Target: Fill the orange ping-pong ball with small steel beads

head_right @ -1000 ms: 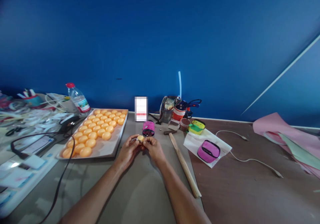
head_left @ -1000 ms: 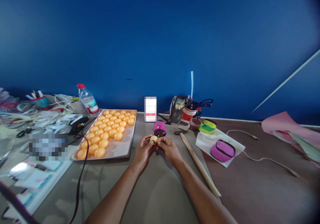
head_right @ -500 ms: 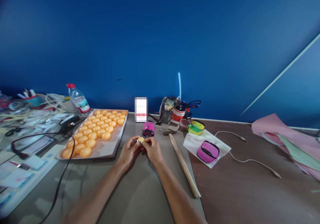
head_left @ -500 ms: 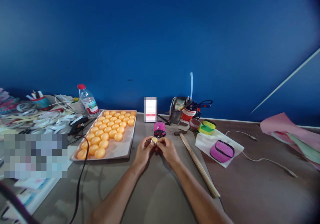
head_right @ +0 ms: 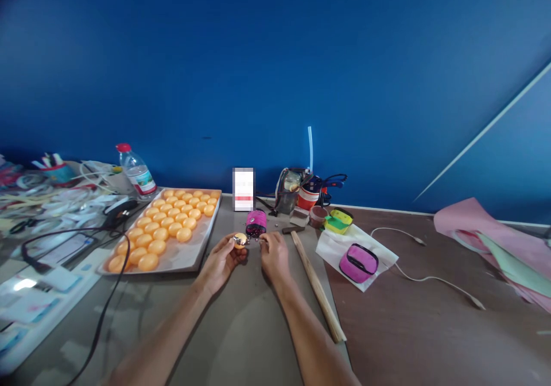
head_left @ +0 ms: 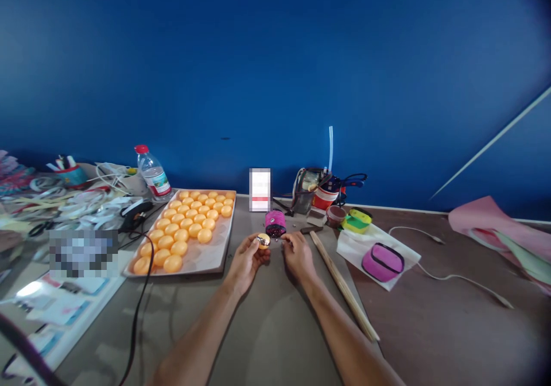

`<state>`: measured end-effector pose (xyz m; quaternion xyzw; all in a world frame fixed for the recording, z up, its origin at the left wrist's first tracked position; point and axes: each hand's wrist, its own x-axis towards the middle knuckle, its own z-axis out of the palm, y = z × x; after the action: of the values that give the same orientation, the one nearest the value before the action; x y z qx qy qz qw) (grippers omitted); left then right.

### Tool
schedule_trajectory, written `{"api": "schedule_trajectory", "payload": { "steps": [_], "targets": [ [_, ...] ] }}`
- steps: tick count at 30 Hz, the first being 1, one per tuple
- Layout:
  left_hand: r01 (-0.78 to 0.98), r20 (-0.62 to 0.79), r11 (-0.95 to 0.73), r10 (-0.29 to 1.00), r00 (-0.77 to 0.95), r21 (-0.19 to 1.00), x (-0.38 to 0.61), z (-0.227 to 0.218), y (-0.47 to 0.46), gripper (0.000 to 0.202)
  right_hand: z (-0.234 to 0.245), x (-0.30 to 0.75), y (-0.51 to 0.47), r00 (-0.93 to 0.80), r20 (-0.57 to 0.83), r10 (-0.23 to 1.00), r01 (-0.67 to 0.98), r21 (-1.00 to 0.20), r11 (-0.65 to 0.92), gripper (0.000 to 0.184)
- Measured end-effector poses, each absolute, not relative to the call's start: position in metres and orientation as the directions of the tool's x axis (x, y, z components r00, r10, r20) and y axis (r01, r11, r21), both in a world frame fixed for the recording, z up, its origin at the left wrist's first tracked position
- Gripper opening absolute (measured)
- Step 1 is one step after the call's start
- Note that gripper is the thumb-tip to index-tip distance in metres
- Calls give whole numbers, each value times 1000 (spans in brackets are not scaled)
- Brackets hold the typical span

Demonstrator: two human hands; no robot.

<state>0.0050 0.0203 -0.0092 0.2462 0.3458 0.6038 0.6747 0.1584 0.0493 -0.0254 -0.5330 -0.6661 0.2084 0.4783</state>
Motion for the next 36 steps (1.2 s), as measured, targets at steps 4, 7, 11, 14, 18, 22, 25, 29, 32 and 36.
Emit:
{"api": "schedule_trajectory", "payload": {
  "steps": [4, 7, 11, 14, 18, 22, 25, 29, 32, 36],
  "targets": [
    [-655, -179, 149, 984, 21, 741, 4, -12, 22, 36, -29, 155, 43, -117, 353, 928, 793, -529, 301, 36],
    [-659, -179, 152, 984, 26, 736, 3, -13, 22, 36, -27, 152, 41, -148, 288, 946, 860, -435, 267, 35],
    [-656, -178, 155, 984, 32, 739, 3, -12, 22, 35, -24, 151, 42, -152, 298, 942, 853, -442, 277, 22],
    [-653, -177, 156, 984, 35, 741, 4, -11, 22, 35, -26, 153, 44, -132, 332, 934, 825, -485, 289, 17],
    [-652, -188, 165, 981, 35, 740, 3, -9, 22, 35, -28, 153, 47, -18, 408, 913, 670, -673, 314, 16],
    [-642, -203, 175, 979, 32, 746, 3, -9, 22, 35, -23, 149, 46, 148, 263, 953, 310, -928, 208, 10],
    [-639, -199, 179, 979, 41, 748, 3, -9, 22, 35, -18, 145, 46, 117, 116, 986, -6, -993, 117, 9],
    [-640, -199, 185, 979, 51, 745, 3, -9, 22, 34, -15, 141, 46, 36, 41, 999, -291, -955, 50, 19],
    [-636, -204, 193, 977, 57, 747, 2, -9, 22, 32, -15, 139, 45, -25, 11, 1000, -407, -913, 0, 22],
    [-635, -209, 199, 976, 60, 746, 2, -10, 23, 31, -17, 138, 43, -81, 8, 997, -399, -917, -25, 24]
  ]
}}
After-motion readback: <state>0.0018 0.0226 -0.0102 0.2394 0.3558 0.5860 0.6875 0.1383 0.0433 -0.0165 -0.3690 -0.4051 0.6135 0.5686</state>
